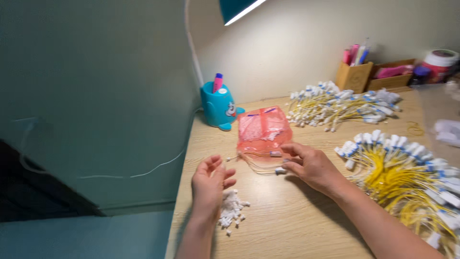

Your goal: The person assembles small white plastic LED connectors onto yellow wires by hand. They repeatedly pick up a connector, slide it onto the end of a wire, and place the finished assembly on the table.

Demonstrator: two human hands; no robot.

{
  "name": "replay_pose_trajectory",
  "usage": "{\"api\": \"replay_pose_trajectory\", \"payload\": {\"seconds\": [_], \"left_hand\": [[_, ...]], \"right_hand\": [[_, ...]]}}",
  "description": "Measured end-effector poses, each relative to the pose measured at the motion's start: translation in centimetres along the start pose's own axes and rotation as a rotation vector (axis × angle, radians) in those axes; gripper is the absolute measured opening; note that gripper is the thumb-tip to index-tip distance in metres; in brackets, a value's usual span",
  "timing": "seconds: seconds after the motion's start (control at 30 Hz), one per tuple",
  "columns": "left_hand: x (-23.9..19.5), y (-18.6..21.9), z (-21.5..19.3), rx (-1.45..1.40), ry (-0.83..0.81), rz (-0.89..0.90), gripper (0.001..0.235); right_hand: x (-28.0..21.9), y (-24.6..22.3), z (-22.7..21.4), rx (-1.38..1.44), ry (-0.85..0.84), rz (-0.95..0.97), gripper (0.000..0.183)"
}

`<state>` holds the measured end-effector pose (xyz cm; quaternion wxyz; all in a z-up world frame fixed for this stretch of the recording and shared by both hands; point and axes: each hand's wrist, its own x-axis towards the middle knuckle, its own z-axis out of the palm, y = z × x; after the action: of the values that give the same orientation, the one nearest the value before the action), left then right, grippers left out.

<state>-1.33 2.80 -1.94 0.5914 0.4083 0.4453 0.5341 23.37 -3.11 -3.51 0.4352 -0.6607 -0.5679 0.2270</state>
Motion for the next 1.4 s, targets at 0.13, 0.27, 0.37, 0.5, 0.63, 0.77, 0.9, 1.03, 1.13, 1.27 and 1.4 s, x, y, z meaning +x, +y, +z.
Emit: {"api": "replay_pose_trajectory", "payload": {"seconds": [0.13,0.27,0.37,0.5,0.63,0.77,0.9,1.03,1.13,1.27,1.4], "left_hand": [[-1.9,1.6,0.9,0.047,-0.024,0.050,0.025],[-4.1,3.8,2.0,0.111,-0.034,0.037,0.023],[-5.0,4.2,2.6,0.100,-0.077,0.020,0.023],[-5.5,3.6,3.0,0.105,-0.134,0.017,0.024],[-5.7,3.7,3.2,0.128,-0.146,-0.011,0.022],[-5.1,2.7,2.9,0.111,-0.158,-0.020,0.021],[-5.4,2.8,3.0,0.128,-0.192,-0.035,0.021],[-5.9,3.1,3.2,0.126,-0.202,-0.034,0.018],[-6.1,3.3,3.3,0.123,-0.212,-0.052,0.018],[-6.0,2.7,3.4,0.134,-0.227,-0.047,0.020],[-6.1,2.6,3.5,0.144,-0.231,-0.053,0.019]], "right_hand": [[-1.4,-2.0,-6.1,-0.235,0.166,-0.374,0.028],[-3.3,-5.1,-13.0,-0.338,0.212,-0.084,0.019],[-3.1,-3.1,-14.9,-0.613,0.084,0.207,0.021],[-2.9,-3.1,-14.0,-0.982,-0.184,0.339,0.022],[-2.1,-2.5,-12.7,-1.080,-0.235,0.371,0.024],[-1.0,-0.9,-11.9,-1.170,-0.211,0.353,0.027],[-0.9,-1.6,-11.8,-1.107,-0.247,0.436,0.025],[-1.2,-2.6,-12.4,-1.071,-0.292,0.498,0.012],[-1.6,-3.3,-12.8,-1.056,-0.328,0.535,0.013],[-1.3,-1.3,-13.1,-1.098,-0.365,0.558,0.013],[-1.7,-2.4,-13.1,-1.097,-0.356,0.532,0.016]]}}
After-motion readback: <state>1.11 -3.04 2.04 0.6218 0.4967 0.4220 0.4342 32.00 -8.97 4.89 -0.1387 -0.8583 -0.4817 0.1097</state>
